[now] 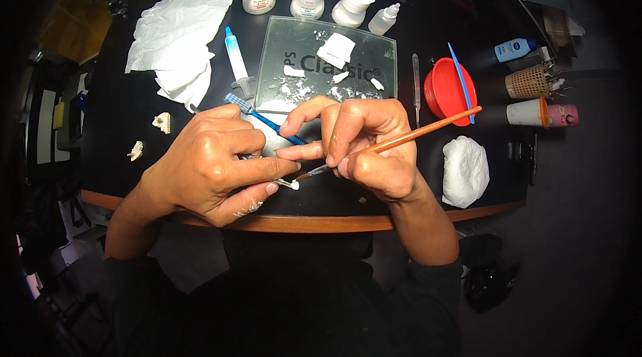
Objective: The person uses tweezers and a brush to apply a white paste to small white objects on a workbench. They repeatedly pick up the objects, apply the paste, and wipe the brush on a tissue while working at a cluttered desk.
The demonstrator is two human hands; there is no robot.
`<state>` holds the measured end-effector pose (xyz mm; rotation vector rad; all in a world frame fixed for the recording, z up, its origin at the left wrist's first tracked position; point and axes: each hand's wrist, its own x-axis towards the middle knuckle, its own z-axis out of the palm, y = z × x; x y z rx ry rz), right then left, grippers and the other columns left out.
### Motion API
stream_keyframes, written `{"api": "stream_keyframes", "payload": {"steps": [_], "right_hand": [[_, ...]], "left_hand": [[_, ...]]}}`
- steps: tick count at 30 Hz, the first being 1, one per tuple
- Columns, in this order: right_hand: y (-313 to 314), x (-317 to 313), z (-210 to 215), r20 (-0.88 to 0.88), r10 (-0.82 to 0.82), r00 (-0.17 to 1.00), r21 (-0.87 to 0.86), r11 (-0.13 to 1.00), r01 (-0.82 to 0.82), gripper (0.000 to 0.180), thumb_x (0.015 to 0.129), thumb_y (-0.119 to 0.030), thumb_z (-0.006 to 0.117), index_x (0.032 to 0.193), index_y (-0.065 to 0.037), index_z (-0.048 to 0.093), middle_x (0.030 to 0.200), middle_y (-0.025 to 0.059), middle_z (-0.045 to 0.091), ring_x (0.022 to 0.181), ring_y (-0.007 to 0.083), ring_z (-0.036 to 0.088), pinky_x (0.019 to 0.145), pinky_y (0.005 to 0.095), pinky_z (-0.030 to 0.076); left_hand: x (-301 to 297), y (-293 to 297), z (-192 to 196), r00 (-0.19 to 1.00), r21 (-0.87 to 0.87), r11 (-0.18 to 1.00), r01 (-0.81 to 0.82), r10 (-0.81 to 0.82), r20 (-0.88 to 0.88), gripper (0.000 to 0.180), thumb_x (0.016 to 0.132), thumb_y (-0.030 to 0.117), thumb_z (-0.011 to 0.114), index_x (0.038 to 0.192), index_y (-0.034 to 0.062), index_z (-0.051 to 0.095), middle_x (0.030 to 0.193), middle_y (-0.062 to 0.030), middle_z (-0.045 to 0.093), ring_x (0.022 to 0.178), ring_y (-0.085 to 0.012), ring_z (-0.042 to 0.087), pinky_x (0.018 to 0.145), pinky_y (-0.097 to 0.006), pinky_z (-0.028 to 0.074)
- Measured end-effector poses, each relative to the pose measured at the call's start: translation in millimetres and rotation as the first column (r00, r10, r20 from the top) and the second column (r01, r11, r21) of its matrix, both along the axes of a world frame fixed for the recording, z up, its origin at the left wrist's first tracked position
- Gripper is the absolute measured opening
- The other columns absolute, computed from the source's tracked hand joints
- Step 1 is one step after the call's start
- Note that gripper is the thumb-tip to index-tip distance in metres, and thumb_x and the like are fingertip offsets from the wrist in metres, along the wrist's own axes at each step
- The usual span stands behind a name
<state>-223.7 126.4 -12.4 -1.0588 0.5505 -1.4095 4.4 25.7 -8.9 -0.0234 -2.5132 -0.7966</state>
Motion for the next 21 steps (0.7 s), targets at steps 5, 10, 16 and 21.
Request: {"api": "stream_keyframes", "payload": {"steps": [5, 10, 16, 21], "right_hand": [[0.5, 0.2, 0.8, -0.016, 0.0, 1.0, -0.012, 1.0, 0.0, 0.005, 0.077, 0.002, 0.057, 0.075, 0.005, 0.061, 0.066, 0.0127, 0.056, 0.111, 0.0408, 0.062, 0.095, 0.0611, 0.058], [0.7, -0.6, 0.2, -0.031, -0.002, 1.0, -0.011, 1.0, 0.002, 0.005, 0.076, 0.003, 0.056, 0.075, 0.005, 0.06, 0.066, 0.0125, 0.056, 0.111, 0.0403, 0.062, 0.095, 0.0602, 0.059], [0.1, 0.1, 0.4, -0.046, -0.004, 0.999, -0.024, 1.0, 0.003, 0.011, 0.073, 0.005, 0.049, 0.074, 0.005, 0.06, 0.066, 0.0125, 0.056, 0.11, 0.0399, 0.062, 0.095, 0.0598, 0.059], [1.2, 0.1, 0.9, -0.031, -0.012, 0.999, -0.005, 1.0, 0.011, 0.012, 0.072, 0.005, 0.048, 0.074, 0.005, 0.06, 0.066, 0.0127, 0.056, 0.109, 0.0399, 0.063, 0.094, 0.0597, 0.059]], "left_hand": [[0.4, -0.2, -0.2, 1.0, 0.003, 1.0, -0.002, 0.001, 0.008, 0.026, 0.077, 0.021, 0.072, 0.1, 0.0091, 0.078, 0.064, -0.0017, 0.05, 0.056, -0.0196, 0.052, 0.056, -0.035, 0.036], [0.8, -0.2, -0.4, 1.0, 0.002, 1.0, -0.002, 0.002, 0.027, 0.027, 0.077, 0.022, 0.072, 0.101, 0.0095, 0.078, 0.065, -0.0018, 0.05, 0.057, -0.0193, 0.053, 0.057, -0.036, 0.037], [1.4, 0.1, 1.5, 0.999, -0.003, 1.0, -0.002, 0.002, 0.038, 0.028, 0.076, 0.021, 0.072, 0.101, 0.0092, 0.078, 0.064, -0.0021, 0.051, 0.057, -0.0197, 0.053, 0.056, -0.036, 0.037], [-0.4, -0.3, 0.3, 1.0, 0.01, 1.0, 0.004, -0.005, 0.025, 0.029, 0.075, 0.02, 0.073, 0.102, 0.0091, 0.078, 0.064, -0.0024, 0.051, 0.056, -0.02, 0.053, 0.056, -0.036, 0.036]]}}
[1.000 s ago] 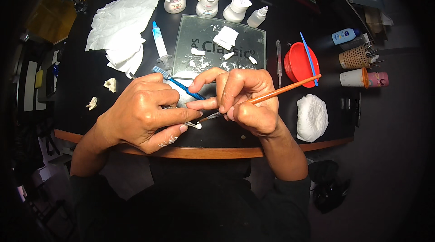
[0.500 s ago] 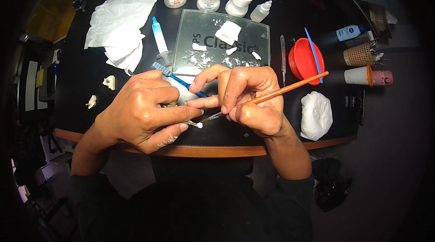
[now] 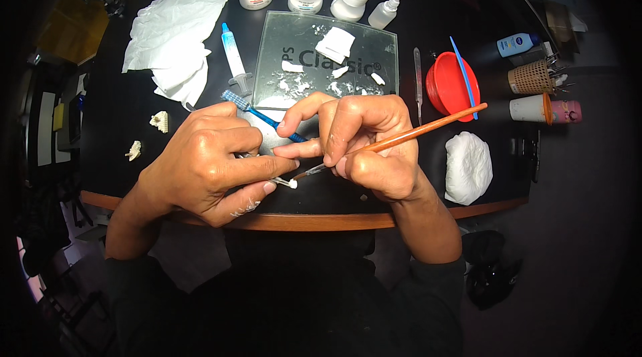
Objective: The person uses tweezers and a brush to apply a white paste to small white objects on a workbench. They repeatedly pick up the objects, apply the paste, and wipe the brush on a tissue while working at a cluttered desk.
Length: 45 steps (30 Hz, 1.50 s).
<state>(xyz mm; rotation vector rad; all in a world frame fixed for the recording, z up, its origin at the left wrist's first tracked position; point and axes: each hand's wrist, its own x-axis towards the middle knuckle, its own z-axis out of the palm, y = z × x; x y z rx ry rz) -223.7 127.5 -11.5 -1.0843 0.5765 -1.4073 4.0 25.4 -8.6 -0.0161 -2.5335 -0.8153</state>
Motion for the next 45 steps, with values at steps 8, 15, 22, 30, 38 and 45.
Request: {"api": "stream_keyframes", "payload": {"steps": [8, 15, 22, 30, 38, 45], "right_hand": [[-0.3, -0.2, 0.3, -0.004, 0.003, 1.0, -0.001, 1.0, -0.003, 0.011, 0.074, 0.005, 0.05, 0.074, 0.005, 0.06, 0.067, 0.0127, 0.057, 0.11, 0.0397, 0.062, 0.094, 0.0597, 0.059], [-1.0, 0.3, 0.9, -0.014, 0.007, 1.0, -0.001, 1.0, -0.007, 0.014, 0.071, 0.007, 0.046, 0.073, 0.006, 0.06, 0.067, 0.0131, 0.056, 0.11, 0.0396, 0.062, 0.095, 0.0595, 0.059], [-0.4, 0.7, 0.5, -0.007, 0.011, 1.0, -0.019, 1.0, -0.012, 0.013, 0.07, 0.007, 0.047, 0.073, 0.006, 0.06, 0.066, 0.013, 0.055, 0.109, 0.0397, 0.063, 0.094, 0.06, 0.059], [1.2, 0.8, 3.6, 0.011, 0.001, 1.0, -0.006, 1.0, -0.001, 0.009, 0.073, 0.005, 0.051, 0.074, 0.005, 0.06, 0.066, 0.0125, 0.056, 0.108, 0.0401, 0.062, 0.094, 0.0606, 0.059], [-2.1, -0.2, 0.2, -0.121, 0.003, 0.993, -0.105, 0.994, -0.016, 0.014, 0.068, 0.007, 0.048, 0.071, 0.005, 0.062, 0.065, 0.0108, 0.057, 0.105, 0.0387, 0.063, 0.095, 0.0558, 0.06], [-1.8, 0.1, 4.2, -0.139, -0.004, 0.99, -0.119, 0.993, -0.012, 0.016, 0.067, 0.008, 0.047, 0.071, 0.004, 0.062, 0.064, 0.011, 0.057, 0.103, 0.0375, 0.063, 0.094, 0.055, 0.061]], "left_hand": [[0.1, -0.5, -1.0, 1.0, -0.001, 1.0, 0.001, -0.001, -0.005, 0.029, 0.076, 0.02, 0.073, 0.102, 0.009, 0.078, 0.064, -0.0026, 0.051, 0.056, -0.02, 0.053, 0.056, -0.035, 0.037], [0.9, -0.1, 0.7, 1.0, 0.006, 1.0, 0.003, -0.003, 0.007, 0.028, 0.077, 0.021, 0.073, 0.101, 0.0088, 0.078, 0.063, -0.0022, 0.051, 0.056, -0.0197, 0.053, 0.056, -0.035, 0.037], [1.4, 0.5, 1.8, 1.0, -0.006, 1.0, 0.005, -0.005, 0.016, 0.029, 0.076, 0.021, 0.073, 0.102, 0.0094, 0.078, 0.063, -0.0018, 0.049, 0.056, -0.0199, 0.052, 0.056, -0.035, 0.037], [0.4, 2.7, 2.3, 1.0, -0.036, 0.999, -0.025, 0.025, -0.008, 0.029, 0.076, 0.02, 0.073, 0.103, 0.0108, 0.078, 0.069, -0.0019, 0.05, 0.061, -0.0195, 0.051, 0.06, -0.036, 0.035], [-0.1, 2.9, 0.3, 0.999, -0.04, 0.999, -0.033, 0.032, -0.031, 0.029, 0.074, 0.02, 0.074, 0.102, 0.0101, 0.078, 0.071, -0.0022, 0.052, 0.062, -0.02, 0.051, 0.061, -0.036, 0.035], [0.2, 2.9, 1.5, 1.0, -0.05, 0.998, -0.027, 0.027, -0.011, 0.031, 0.074, 0.019, 0.073, 0.103, 0.0096, 0.078, 0.07, -0.0023, 0.05, 0.062, -0.02, 0.051, 0.061, -0.036, 0.035]]}}
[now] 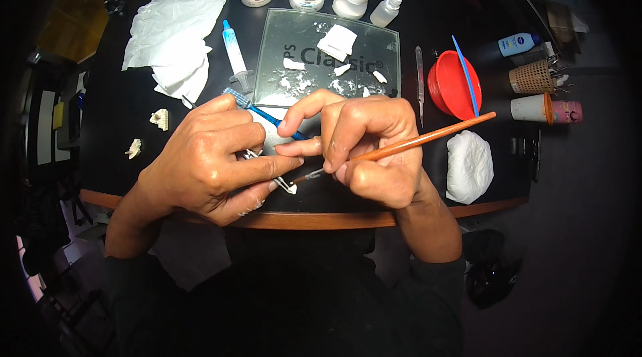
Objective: The person uses tweezers and a brush to apply a white paste to small white objects on a workbench. They repeatedly pick up the objects, apply the paste, and wipe the brush on a tissue while working at a cluttered desk.
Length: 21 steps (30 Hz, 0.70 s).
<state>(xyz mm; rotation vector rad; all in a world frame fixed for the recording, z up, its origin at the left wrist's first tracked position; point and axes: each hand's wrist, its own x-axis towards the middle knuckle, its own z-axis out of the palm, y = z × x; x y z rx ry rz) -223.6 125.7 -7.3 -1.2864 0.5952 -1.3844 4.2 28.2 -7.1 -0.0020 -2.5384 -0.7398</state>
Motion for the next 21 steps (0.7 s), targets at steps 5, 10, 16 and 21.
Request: {"api": "stream_keyframes", "payload": {"steps": [5, 10, 16, 21], "right_hand": [[14, -30, 5, -0.099, -0.452, 0.886, -0.006, 0.891, 0.454, 0.013, 0.079, 0.007, 0.051, 0.084, 0.005, 0.062, 0.081, 0.0139, 0.06, 0.088, 0.0224, 0.065, 0.08, 0.0393, 0.063], [38, -34, -26, -0.447, -0.705, 0.551, -0.083, 0.645, 0.759, 0.01, 0.083, 0.012, 0.061, 0.088, 0.004, 0.065, 0.096, 0.0085, 0.06, 0.072, 0.009, 0.061, 0.069, 0.0223, 0.051], [31, -31, -45, -0.568, -0.709, 0.417, -0.182, 0.603, 0.777, 0.009, 0.079, 0.002, 0.076, 0.087, -0.001, 0.074, 0.091, 0.0034, 0.056, 0.074, 0.006, 0.052, 0.064, 0.0209, 0.042], [30, -35, -50, -0.632, -0.669, 0.39, -0.278, 0.666, 0.692, 0.006, 0.089, 0.01, 0.064, 0.092, 0.006, 0.068, 0.098, 0.0082, 0.054, 0.079, 0.0141, 0.068, 0.077, 0.0269, 0.061]], "left_hand": [[2, -4, 5, 0.999, -0.015, 1.0, -0.025, 0.026, 0.019, 0.036, 0.072, 0.019, 0.071, 0.106, 0.0083, 0.078, 0.068, -0.0016, 0.047, 0.061, -0.0191, 0.049, 0.061, -0.036, 0.034], [2, -7, 3, 0.999, -0.011, 0.999, -0.048, 0.048, -0.006, 0.037, 0.07, 0.018, 0.071, 0.105, 0.0075, 0.078, 0.068, -0.0022, 0.048, 0.061, -0.0193, 0.048, 0.061, -0.036, 0.033], [1, -6, 8, 0.998, -0.015, 0.998, -0.063, 0.063, 0.03, 0.037, 0.07, 0.016, 0.072, 0.105, 0.0076, 0.078, 0.068, -0.0027, 0.047, 0.06, -0.0203, 0.046, 0.06, -0.036, 0.033], [0, -6, 12, 0.994, -0.055, 0.996, -0.066, 0.07, 0.084, 0.025, 0.074, 0.017, 0.073, 0.097, 0.0069, 0.075, 0.069, -0.0014, 0.049, 0.062, -0.0182, 0.051, 0.061, -0.036, 0.038]]}}
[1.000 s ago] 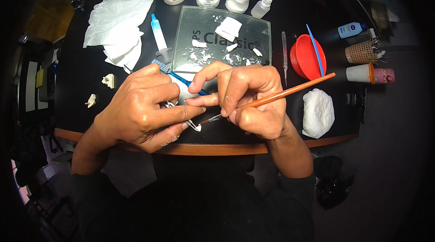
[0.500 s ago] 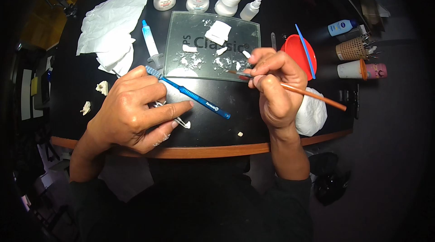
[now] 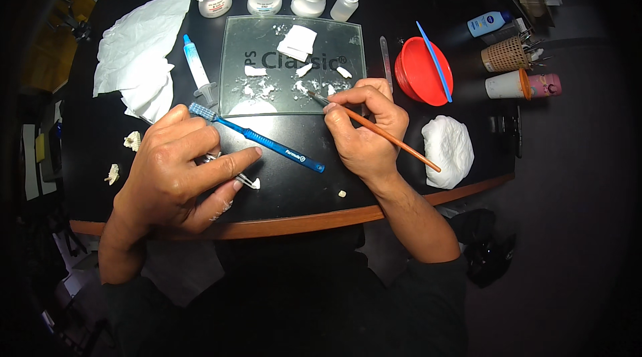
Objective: The person uses tweezers and a brush to apply a white paste to small white objects on a workbench. They repeatedly pick up the objects, apply the paste, and wipe the brush on a tissue while working at a cluttered desk.
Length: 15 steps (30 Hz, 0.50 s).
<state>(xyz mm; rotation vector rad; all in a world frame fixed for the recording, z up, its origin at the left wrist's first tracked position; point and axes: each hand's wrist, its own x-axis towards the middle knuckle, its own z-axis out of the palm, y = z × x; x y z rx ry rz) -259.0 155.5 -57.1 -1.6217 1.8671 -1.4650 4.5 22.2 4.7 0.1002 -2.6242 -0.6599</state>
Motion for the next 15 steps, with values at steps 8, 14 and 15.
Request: {"api": "stream_keyframes", "payload": {"steps": [8, 14, 15], "right_hand": [[-2.1, 3.0, -2.5, -0.028, -0.008, 1.0, 0.017, 1.0, 0.009, 0.004, 0.088, 0.009, 0.067, 0.091, 0.006, 0.068, 0.097, 0.0074, 0.054, 0.078, 0.0129, 0.067, 0.076, 0.0263, 0.061], [-3.2, 4.5, -0.4, -0.081, -0.013, 0.997, 0.034, 0.999, 0.015, 0.004, 0.089, 0.007, 0.069, 0.093, 0.005, 0.07, 0.098, 0.0068, 0.054, 0.079, 0.0131, 0.068, 0.076, 0.0253, 0.06], [-3.4, 5.1, -0.7, -0.059, -0.01, 0.998, 0.031, 0.999, 0.012, 0.005, 0.089, 0.007, 0.069, 0.093, 0.005, 0.071, 0.099, 0.0067, 0.054, 0.079, 0.0134, 0.069, 0.076, 0.0251, 0.06]], "left_hand": [[1.0, 2.7, -0.5, 1.0, 0.016, 1.0, -0.006, 0.006, -0.009, 0.025, 0.074, 0.017, 0.073, 0.096, 0.0062, 0.075, 0.069, -0.0019, 0.05, 0.063, -0.0184, 0.051, 0.062, -0.036, 0.038], [1.2, 3.5, -4.4, 1.0, 0.027, 1.0, -0.002, 0.002, -0.024, 0.03, 0.073, 0.017, 0.072, 0.1, 0.0066, 0.076, 0.068, -0.003, 0.049, 0.061, -0.0196, 0.049, 0.061, -0.036, 0.036], [1.1, 3.6, -6.1, 0.999, 0.037, 0.999, 0.0, 0.001, -0.041, 0.034, 0.072, 0.016, 0.07, 0.104, 0.0074, 0.077, 0.068, -0.0035, 0.048, 0.06, -0.0202, 0.046, 0.06, -0.037, 0.033]]}}
